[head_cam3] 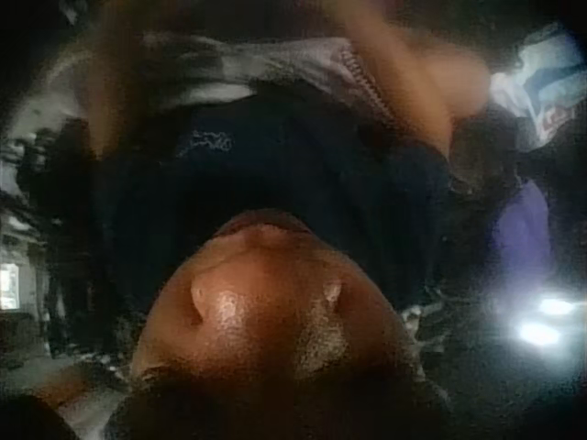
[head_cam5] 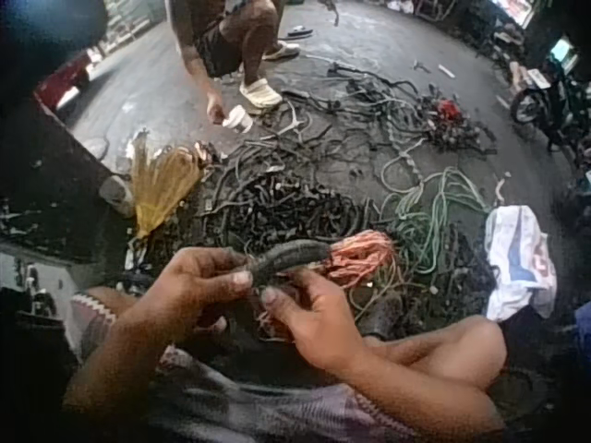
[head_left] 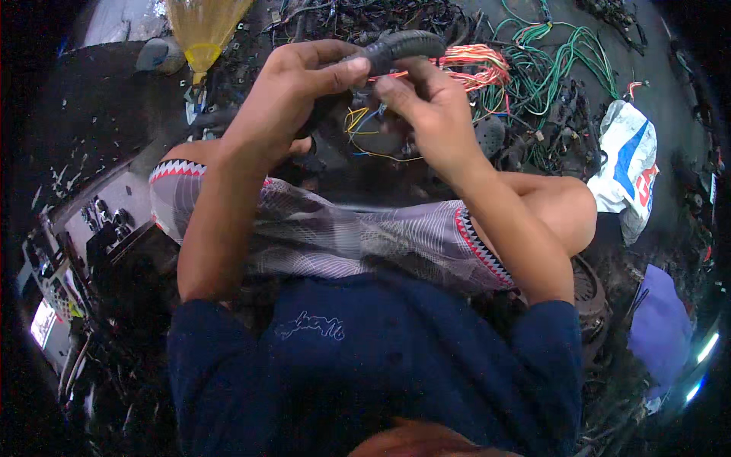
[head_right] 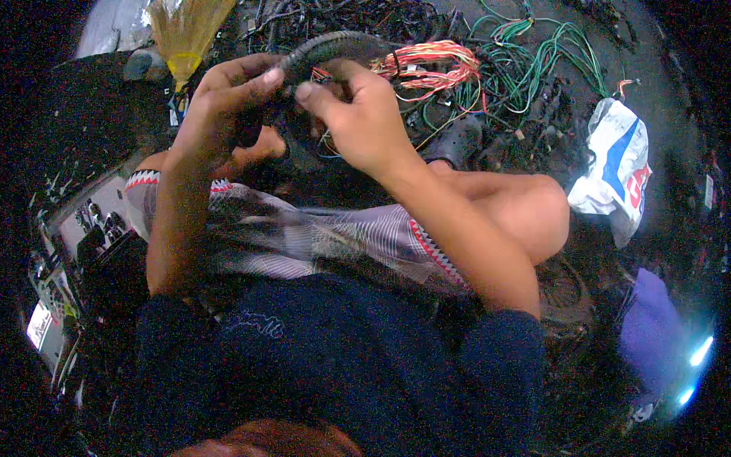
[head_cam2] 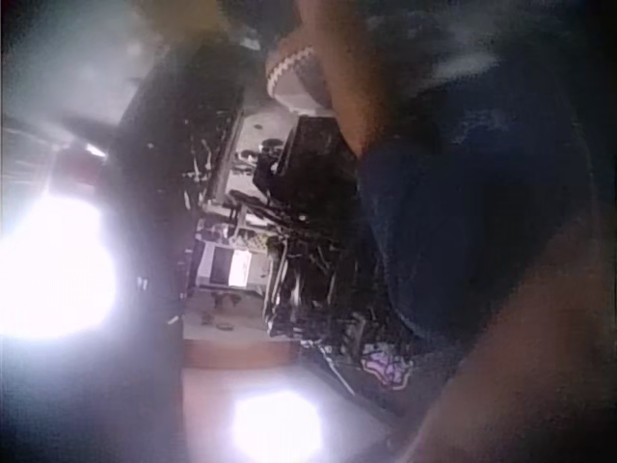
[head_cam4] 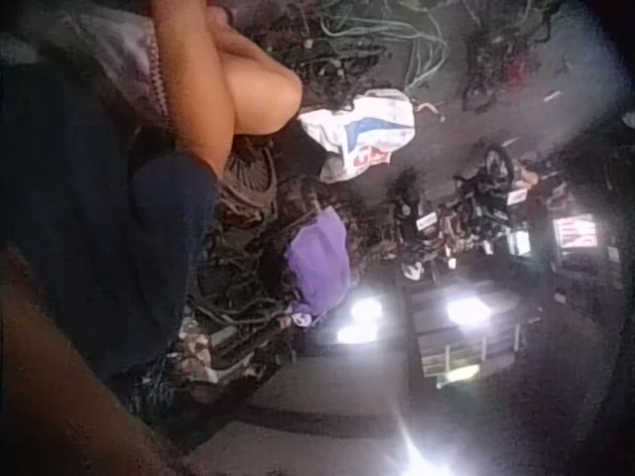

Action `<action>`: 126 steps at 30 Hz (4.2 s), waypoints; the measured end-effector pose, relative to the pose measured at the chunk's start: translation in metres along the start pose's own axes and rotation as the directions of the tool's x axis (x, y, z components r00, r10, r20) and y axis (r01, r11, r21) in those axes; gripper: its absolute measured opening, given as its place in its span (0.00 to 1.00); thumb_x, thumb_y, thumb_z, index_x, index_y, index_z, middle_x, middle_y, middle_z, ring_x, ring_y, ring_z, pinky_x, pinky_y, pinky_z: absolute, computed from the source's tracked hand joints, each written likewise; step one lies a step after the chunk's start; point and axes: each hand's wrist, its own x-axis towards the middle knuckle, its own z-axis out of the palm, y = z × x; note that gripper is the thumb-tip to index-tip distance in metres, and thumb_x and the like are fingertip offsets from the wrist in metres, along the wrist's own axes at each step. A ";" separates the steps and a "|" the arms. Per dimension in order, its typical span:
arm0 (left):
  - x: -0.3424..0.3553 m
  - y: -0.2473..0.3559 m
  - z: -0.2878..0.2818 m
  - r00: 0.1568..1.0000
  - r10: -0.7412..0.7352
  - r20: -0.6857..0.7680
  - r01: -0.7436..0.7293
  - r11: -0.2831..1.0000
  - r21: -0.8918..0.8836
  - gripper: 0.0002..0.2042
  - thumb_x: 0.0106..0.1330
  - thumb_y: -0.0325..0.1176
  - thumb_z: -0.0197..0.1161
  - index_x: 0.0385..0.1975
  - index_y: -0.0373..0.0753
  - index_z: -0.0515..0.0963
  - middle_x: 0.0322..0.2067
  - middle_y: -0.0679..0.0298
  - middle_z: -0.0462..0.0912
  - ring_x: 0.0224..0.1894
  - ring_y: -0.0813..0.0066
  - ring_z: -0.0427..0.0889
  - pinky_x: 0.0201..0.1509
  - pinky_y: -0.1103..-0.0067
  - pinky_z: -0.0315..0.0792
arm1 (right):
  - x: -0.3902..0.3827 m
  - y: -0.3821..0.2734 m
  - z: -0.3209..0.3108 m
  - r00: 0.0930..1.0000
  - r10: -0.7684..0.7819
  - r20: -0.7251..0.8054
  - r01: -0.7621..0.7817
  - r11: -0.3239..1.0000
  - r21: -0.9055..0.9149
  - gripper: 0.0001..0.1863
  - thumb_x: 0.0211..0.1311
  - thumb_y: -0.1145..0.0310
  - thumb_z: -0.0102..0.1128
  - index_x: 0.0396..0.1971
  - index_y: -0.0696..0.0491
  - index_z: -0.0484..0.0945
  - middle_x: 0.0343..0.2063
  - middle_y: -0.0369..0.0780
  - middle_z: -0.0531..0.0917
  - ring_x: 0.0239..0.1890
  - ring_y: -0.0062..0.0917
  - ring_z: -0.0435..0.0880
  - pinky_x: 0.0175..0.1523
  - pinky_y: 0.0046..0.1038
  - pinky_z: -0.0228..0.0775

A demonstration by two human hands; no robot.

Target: The person is inspecting and repairing a complex automotive wire harness, working with connectors and protective sleeves.

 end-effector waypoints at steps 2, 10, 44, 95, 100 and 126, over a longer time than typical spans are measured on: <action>-0.005 0.006 0.002 0.999 -0.038 -0.012 0.039 0.997 0.061 0.20 0.57 0.38 0.65 0.44 0.30 0.76 0.27 0.63 0.81 0.25 0.85 0.76 0.22 0.84 0.67 | 0.003 -0.001 -0.001 0.994 0.092 0.055 -0.103 0.968 0.231 0.09 0.54 0.69 0.61 0.29 0.61 0.80 0.22 0.40 0.82 0.22 0.18 0.77 0.31 0.23 0.70; 0.000 0.007 0.006 0.979 0.164 -0.119 -0.162 0.986 0.029 0.21 0.51 0.27 0.70 0.45 0.29 0.74 0.33 0.58 0.82 0.34 0.77 0.80 0.41 0.83 0.73 | 0.010 0.000 -0.010 0.999 -0.022 0.044 0.019 0.998 0.063 0.10 0.54 0.69 0.58 0.24 0.62 0.80 0.18 0.39 0.80 0.22 0.19 0.75 0.29 0.24 0.66; -0.020 -0.003 0.032 0.889 0.456 0.030 -0.392 0.728 0.563 0.12 0.51 0.29 0.71 0.34 0.32 0.80 0.24 0.62 0.81 0.24 0.81 0.76 0.31 0.83 0.71 | 0.029 -0.060 -0.047 0.980 0.199 0.008 -0.197 0.969 0.147 0.05 0.54 0.75 0.54 0.23 0.58 0.77 0.16 0.34 0.76 0.17 0.12 0.69 0.24 0.16 0.59; 0.011 -0.005 -0.001 0.986 -0.062 -0.152 0.057 0.998 -0.041 0.15 0.62 0.39 0.58 0.41 0.35 0.74 0.22 0.67 0.75 0.25 0.82 0.77 0.24 0.86 0.69 | 0.003 0.030 0.006 0.994 -0.108 -0.023 0.110 0.970 0.218 0.25 0.52 0.84 0.58 0.54 0.62 0.70 0.54 0.41 0.74 0.52 0.24 0.74 0.57 0.25 0.66; 0.005 -0.003 0.002 0.996 -0.014 0.093 -0.017 0.948 0.317 0.22 0.63 0.47 0.62 0.45 0.33 0.73 0.21 0.70 0.74 0.13 0.89 0.65 0.13 0.88 0.56 | 0.022 0.028 -0.008 0.996 0.011 -0.090 0.031 0.889 0.457 0.27 0.49 0.85 0.56 0.54 0.62 0.69 0.49 0.41 0.77 0.47 0.23 0.76 0.51 0.21 0.69; 0.017 -0.012 0.006 0.778 0.575 -0.254 -0.362 0.741 0.566 0.20 0.62 0.46 0.59 0.21 0.31 0.77 0.11 0.57 0.72 0.15 0.65 0.72 0.23 0.71 0.65 | 0.008 -0.006 -0.002 0.991 -0.130 -0.027 0.120 0.967 -0.226 0.11 0.59 0.66 0.58 0.25 0.59 0.80 0.18 0.43 0.78 0.21 0.23 0.75 0.28 0.27 0.66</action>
